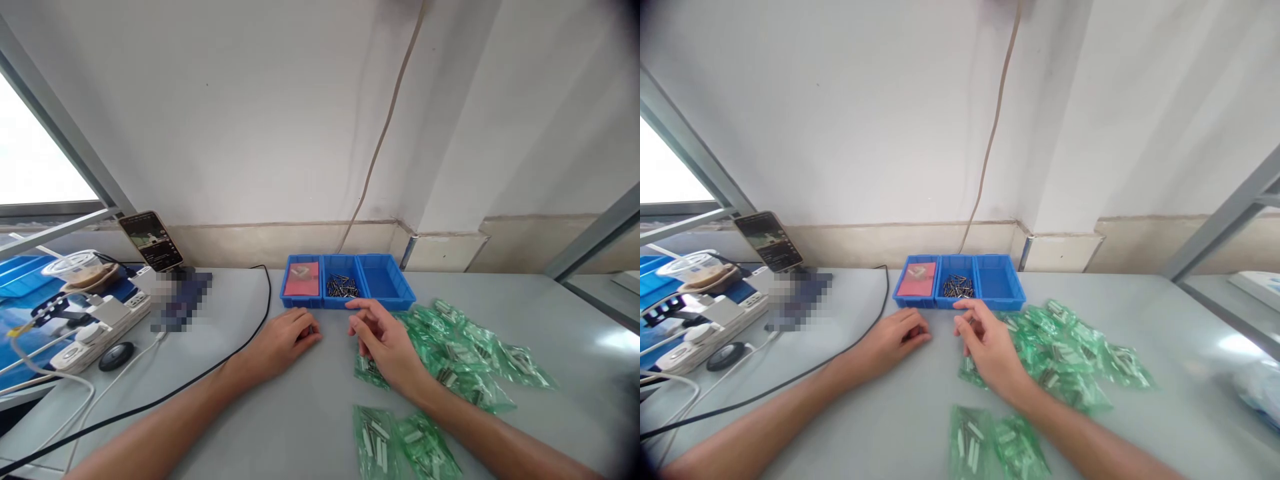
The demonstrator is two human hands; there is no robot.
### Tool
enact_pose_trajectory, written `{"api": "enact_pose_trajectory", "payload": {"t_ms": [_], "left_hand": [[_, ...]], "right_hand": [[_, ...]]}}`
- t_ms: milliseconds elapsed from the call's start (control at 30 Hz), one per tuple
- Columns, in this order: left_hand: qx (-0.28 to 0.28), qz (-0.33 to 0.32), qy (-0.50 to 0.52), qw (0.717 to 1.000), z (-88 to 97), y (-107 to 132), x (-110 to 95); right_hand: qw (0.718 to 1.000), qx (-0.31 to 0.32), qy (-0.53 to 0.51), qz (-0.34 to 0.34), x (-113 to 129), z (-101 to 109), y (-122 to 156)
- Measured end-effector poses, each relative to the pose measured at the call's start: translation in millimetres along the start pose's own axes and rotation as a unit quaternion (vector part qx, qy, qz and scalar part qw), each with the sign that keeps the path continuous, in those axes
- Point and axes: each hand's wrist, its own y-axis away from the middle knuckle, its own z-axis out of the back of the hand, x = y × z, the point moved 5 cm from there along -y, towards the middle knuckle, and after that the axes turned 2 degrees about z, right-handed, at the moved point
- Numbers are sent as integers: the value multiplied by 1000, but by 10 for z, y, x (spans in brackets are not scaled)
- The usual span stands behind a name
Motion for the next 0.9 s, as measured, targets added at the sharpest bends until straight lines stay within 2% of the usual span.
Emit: {"api": "enact_pose_trajectory", "payload": {"t_ms": [200,400,667,800,900], "left_hand": [[-1,-27,7,1000,23,-31,-75],[-4,-51,-18,999,178,35,-213],[27,20,-163,986,360,532,-74],[50,50,-200,977,340,497,-48],[64,63,-206,974,236,378,-17]], "right_hand": [[998,11,53,23,5,-1,47],[997,9,70,40,54,21,66],[993,27,103,50,100,3,100],[991,23,120,54,119,6,89],[989,19,132,62,139,6,79]]}}
